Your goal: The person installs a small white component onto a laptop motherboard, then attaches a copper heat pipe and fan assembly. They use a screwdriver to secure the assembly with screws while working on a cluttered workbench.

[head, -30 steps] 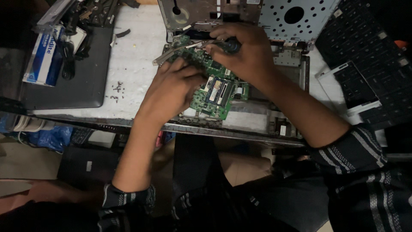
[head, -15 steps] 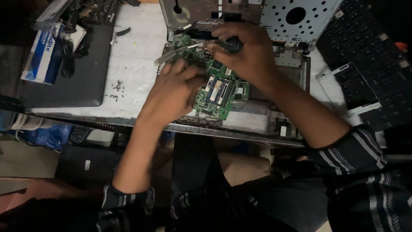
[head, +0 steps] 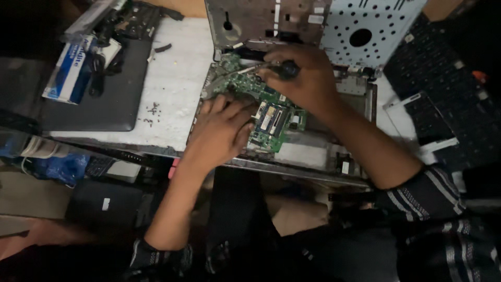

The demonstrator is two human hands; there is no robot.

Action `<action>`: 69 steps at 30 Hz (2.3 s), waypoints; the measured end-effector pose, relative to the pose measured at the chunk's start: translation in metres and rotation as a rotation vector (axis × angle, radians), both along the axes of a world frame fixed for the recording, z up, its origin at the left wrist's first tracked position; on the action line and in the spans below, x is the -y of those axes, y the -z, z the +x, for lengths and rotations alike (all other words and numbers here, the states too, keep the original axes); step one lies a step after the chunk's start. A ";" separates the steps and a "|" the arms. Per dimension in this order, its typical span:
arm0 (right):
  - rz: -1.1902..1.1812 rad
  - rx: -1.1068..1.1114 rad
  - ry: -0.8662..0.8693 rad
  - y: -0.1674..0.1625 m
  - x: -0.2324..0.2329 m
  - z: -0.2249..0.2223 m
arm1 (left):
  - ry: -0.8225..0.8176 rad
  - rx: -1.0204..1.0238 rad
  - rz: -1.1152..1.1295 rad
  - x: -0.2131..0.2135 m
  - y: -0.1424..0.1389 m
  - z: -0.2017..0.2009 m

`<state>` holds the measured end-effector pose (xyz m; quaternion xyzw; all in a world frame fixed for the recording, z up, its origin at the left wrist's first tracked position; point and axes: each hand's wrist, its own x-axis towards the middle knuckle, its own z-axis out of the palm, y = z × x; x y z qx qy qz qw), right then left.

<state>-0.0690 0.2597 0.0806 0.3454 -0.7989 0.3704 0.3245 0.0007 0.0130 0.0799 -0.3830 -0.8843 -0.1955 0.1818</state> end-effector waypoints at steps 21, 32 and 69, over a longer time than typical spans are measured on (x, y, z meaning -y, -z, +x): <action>0.135 0.112 0.049 -0.013 0.004 0.006 | -0.038 0.070 0.044 0.005 -0.001 0.001; 0.123 0.097 0.035 -0.008 0.002 0.001 | -0.040 0.070 0.021 0.003 0.003 -0.004; 0.410 0.455 0.154 -0.009 0.020 0.014 | -0.109 0.099 0.024 0.021 -0.016 -0.001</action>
